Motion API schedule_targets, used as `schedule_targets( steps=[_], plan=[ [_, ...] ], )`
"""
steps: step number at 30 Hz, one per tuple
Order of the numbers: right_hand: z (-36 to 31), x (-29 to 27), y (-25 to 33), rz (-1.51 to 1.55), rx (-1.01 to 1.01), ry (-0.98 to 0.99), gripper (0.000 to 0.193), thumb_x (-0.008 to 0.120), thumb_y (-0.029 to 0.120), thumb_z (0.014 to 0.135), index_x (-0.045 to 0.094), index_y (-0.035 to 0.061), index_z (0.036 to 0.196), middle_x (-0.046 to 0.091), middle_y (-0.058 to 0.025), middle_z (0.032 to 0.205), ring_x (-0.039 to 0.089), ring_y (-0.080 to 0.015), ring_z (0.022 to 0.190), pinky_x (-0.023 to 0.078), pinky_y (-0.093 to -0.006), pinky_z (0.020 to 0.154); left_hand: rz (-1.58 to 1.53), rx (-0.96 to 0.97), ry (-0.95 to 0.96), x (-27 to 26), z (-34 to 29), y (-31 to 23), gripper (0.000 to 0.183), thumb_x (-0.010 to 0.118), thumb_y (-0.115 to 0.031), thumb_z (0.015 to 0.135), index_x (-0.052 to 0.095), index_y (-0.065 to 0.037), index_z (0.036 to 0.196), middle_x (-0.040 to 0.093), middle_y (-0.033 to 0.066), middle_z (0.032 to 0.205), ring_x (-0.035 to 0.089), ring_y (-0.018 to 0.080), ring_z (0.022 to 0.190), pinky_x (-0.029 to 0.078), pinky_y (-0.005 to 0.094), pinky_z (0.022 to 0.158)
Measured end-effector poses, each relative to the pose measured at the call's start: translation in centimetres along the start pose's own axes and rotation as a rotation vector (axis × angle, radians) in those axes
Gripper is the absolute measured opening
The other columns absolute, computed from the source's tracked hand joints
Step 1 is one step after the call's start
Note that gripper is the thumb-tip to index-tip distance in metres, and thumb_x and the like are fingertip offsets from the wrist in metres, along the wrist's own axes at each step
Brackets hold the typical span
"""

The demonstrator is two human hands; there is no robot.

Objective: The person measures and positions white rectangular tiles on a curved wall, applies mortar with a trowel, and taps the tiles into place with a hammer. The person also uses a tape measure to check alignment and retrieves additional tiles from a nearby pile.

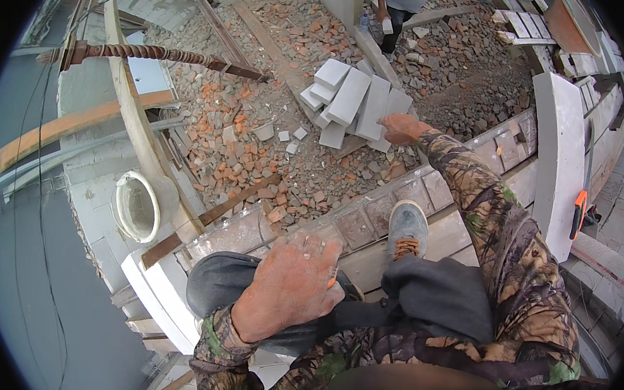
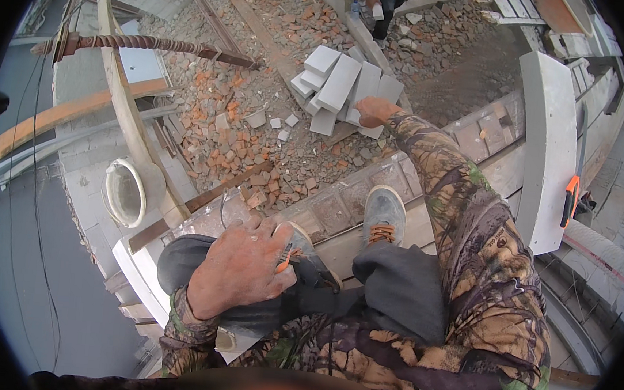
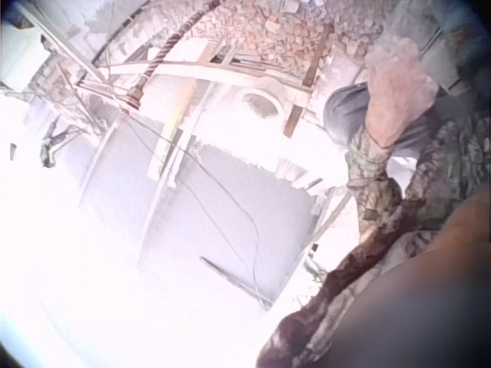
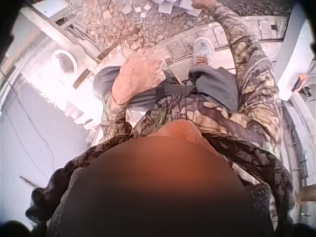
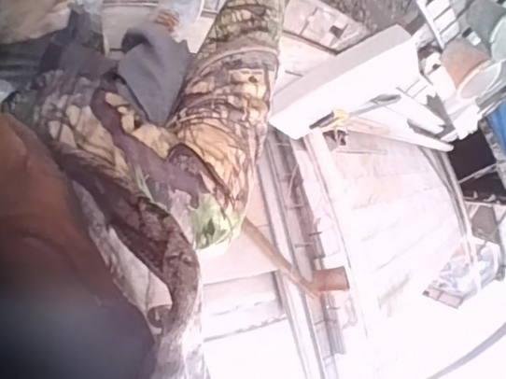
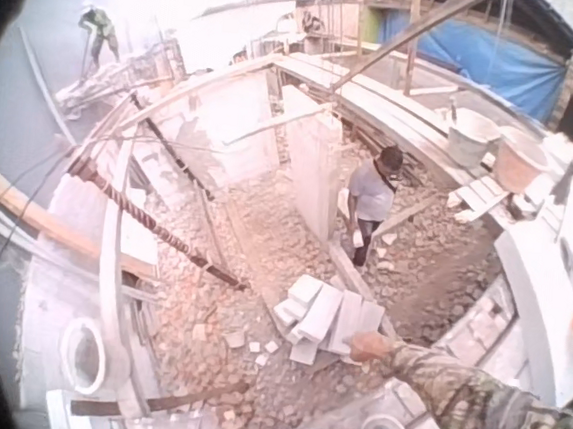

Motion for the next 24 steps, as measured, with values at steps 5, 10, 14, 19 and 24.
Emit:
schedule_targets(
  steps=[5,10,14,19,24],
  plan=[
    [0.0,0.5,-1.8,-0.003,0.055,-0.027,0.053,0.057,0.010,0.083,0.062,0.0009,0.135,0.068,-0.0239,0.124,0.066,-0.0381,0.116,0.054,-0.0454,0.097,0.022,0.015,-0.001,0.4,-0.6,-0.4,0.043,0.068,-0.035,0.082,0.055,-0.001,0.104,0.060,0.0166,0.091,0.062,0.0350,0.088,0.051,0.0462,0.075],
    [0.5,1.2,-3.9,-0.017,0.083,-0.018,0.050,0.057,0.010,0.082,0.065,0.0002,0.131,0.069,-0.0258,0.121,0.065,-0.0395,0.116,0.052,-0.0457,0.099,0.032,0.025,-0.027,0.5,-0.5,-0.4,0.041,0.068,-0.035,0.082,0.055,-0.003,0.103,0.061,0.0146,0.089,0.061,0.0315,0.085,0.047,0.0437,0.070],
    [1.2,2.5,-4.9,-0.060,0.087,0.017,0.050,0.056,0.011,0.082,0.065,0.0000,0.130,0.069,-0.0266,0.121,0.066,-0.0391,0.116,0.053,-0.0462,0.099,0.084,-0.020,0.072,1.0,-0.2,-0.1,0.039,0.068,-0.034,0.082,0.055,-0.003,0.101,0.061,0.0137,0.089,0.061,0.0305,0.084,0.048,0.0431,0.070],
    [1.7,3.2,-4.3,0.013,0.032,-0.047,0.049,0.055,0.012,0.083,0.065,0.0005,0.130,0.069,-0.0260,0.121,0.066,-0.0393,0.115,0.053,-0.0473,0.099,0.046,-0.019,0.054,1.0,0.3,0.1,0.040,0.068,-0.034,0.082,0.054,-0.003,0.102,0.060,0.0142,0.089,0.061,0.0309,0.085,0.048,0.0430,0.071],
    [1.3,2.9,-3.1,0.033,0.023,0.001,0.049,0.055,0.014,0.086,0.064,0.0014,0.132,0.069,-0.0250,0.121,0.066,-0.0391,0.115,0.052,-0.0476,0.099,0.066,-0.017,0.062,1.1,0.7,0.2,0.041,0.069,-0.034,0.082,0.054,-0.002,0.103,0.059,0.0142,0.090,0.061,0.0307,0.086,0.049,0.0429,0.073]
  ],
)
Point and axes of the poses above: each hand's wrist, its own z-axis towards the middle knuckle, its own x-axis out of the palm, y = z × x, the point moved 6 cm from there along z, towards the middle knuckle
